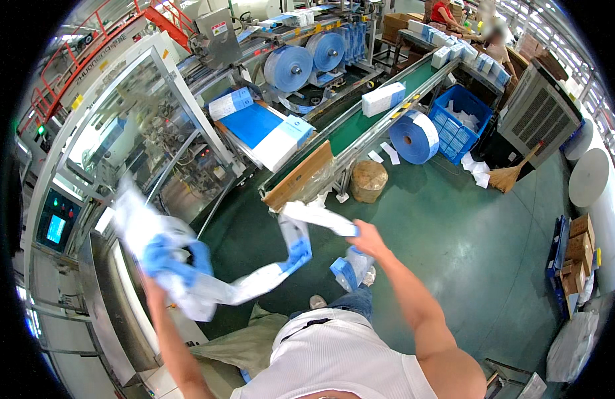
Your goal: The person gathers discarded plastic and paper material from the floor and machine area by hand, places them into a large sack, and then moves more paper scraps into a blue bin.
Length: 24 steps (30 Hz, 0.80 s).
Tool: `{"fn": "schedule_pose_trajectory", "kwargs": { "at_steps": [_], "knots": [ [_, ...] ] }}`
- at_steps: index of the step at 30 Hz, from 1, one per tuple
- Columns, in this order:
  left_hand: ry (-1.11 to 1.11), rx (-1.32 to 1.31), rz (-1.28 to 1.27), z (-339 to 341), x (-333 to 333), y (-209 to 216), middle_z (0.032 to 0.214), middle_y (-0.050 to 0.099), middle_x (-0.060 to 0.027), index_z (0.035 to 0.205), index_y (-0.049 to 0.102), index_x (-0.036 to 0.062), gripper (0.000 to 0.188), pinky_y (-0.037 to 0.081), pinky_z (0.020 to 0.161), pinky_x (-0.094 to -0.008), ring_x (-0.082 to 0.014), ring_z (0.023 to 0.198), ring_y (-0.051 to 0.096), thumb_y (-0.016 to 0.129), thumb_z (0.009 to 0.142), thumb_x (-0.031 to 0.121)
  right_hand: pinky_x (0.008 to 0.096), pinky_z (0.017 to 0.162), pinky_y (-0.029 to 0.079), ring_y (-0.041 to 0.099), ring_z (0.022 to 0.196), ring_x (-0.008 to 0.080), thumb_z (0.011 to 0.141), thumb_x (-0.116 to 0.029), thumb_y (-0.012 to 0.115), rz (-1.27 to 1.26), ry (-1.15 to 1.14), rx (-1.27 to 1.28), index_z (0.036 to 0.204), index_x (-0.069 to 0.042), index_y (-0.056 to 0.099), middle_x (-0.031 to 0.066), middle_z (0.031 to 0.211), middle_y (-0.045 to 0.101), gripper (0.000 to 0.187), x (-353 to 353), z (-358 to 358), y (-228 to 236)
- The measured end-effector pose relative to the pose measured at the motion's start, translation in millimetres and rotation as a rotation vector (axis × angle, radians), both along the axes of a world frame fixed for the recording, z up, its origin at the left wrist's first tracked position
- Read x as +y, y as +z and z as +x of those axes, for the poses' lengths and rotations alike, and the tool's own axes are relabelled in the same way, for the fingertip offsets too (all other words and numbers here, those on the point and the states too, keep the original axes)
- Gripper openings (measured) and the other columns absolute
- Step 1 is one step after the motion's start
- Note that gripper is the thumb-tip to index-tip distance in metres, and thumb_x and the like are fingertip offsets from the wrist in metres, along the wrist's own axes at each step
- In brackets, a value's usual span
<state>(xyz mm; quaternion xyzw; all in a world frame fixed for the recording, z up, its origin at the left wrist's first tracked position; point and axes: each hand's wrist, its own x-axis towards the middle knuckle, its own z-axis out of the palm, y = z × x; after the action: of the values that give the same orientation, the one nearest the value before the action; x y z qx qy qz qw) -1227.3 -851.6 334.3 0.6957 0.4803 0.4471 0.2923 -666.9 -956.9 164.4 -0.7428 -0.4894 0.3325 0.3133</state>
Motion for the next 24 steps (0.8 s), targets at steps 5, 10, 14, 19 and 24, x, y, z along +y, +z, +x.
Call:
{"fn": "schedule_pose_trajectory", "kwargs": {
  "at_steps": [5,10,14,19,24],
  "knots": [
    [-0.576,0.447,0.202,194.5,-31.4,-29.4,0.146,0.053,-0.0171,0.120,0.064,0.0057,0.041,0.040,0.109,-0.0461,-0.0403,0.126,0.053,0.068,0.080,0.016,0.0523,0.075,0.055,0.068,0.083,0.0419,0.072,-0.026,0.070,0.210,0.696,-0.277,0.101,-0.009,0.067,0.0216,0.085,0.070,0.034,42.2,-117.5,109.4],
    [-0.582,0.109,-0.002,215.5,-51.5,-69.2,0.097,0.071,-0.0142,0.105,0.065,0.0058,0.028,0.055,0.077,-0.0419,-0.0334,0.088,0.069,0.072,0.080,0.015,0.0508,0.071,0.053,0.065,0.081,0.0444,0.066,-0.012,0.069,0.432,0.794,-0.201,0.091,-0.005,0.063,0.0215,0.082,0.068,0.026,43.3,-146.8,101.0],
    [-0.509,0.626,0.202,192.9,-42.6,-60.8,0.092,0.069,-0.0143,0.100,0.067,0.0100,0.022,0.053,0.064,-0.0493,-0.0378,0.080,0.068,0.069,0.083,0.023,0.0503,0.072,0.053,0.066,0.083,0.0433,0.066,-0.011,0.069,0.331,0.767,-0.189,0.113,-0.008,0.062,0.0206,0.084,0.069,0.047,23.5,-157.6,94.7],
    [0.026,0.369,0.130,100.4,-24.1,30.8,0.097,0.067,-0.0126,0.100,0.068,0.0061,0.014,0.052,0.082,-0.0401,-0.0258,0.091,0.065,0.059,0.094,0.015,0.0470,0.075,0.055,0.068,0.085,0.0396,0.065,-0.010,0.072,0.388,0.475,0.060,0.126,-0.010,0.062,0.0170,0.096,0.070,0.061,16.4,-161.6,100.5],
    [0.497,0.666,1.282,-64.8,-46.1,218.4,0.126,0.065,-0.0147,0.128,0.063,0.0005,0.041,0.052,0.096,-0.0394,-0.0300,0.110,0.064,0.064,0.092,0.019,0.0472,0.080,0.052,0.065,0.089,0.0413,0.066,-0.008,0.069,0.352,0.615,-0.040,0.099,-0.003,0.067,0.0192,0.092,0.068,0.034,-3.5,-134.0,-54.3]
  ]
}}
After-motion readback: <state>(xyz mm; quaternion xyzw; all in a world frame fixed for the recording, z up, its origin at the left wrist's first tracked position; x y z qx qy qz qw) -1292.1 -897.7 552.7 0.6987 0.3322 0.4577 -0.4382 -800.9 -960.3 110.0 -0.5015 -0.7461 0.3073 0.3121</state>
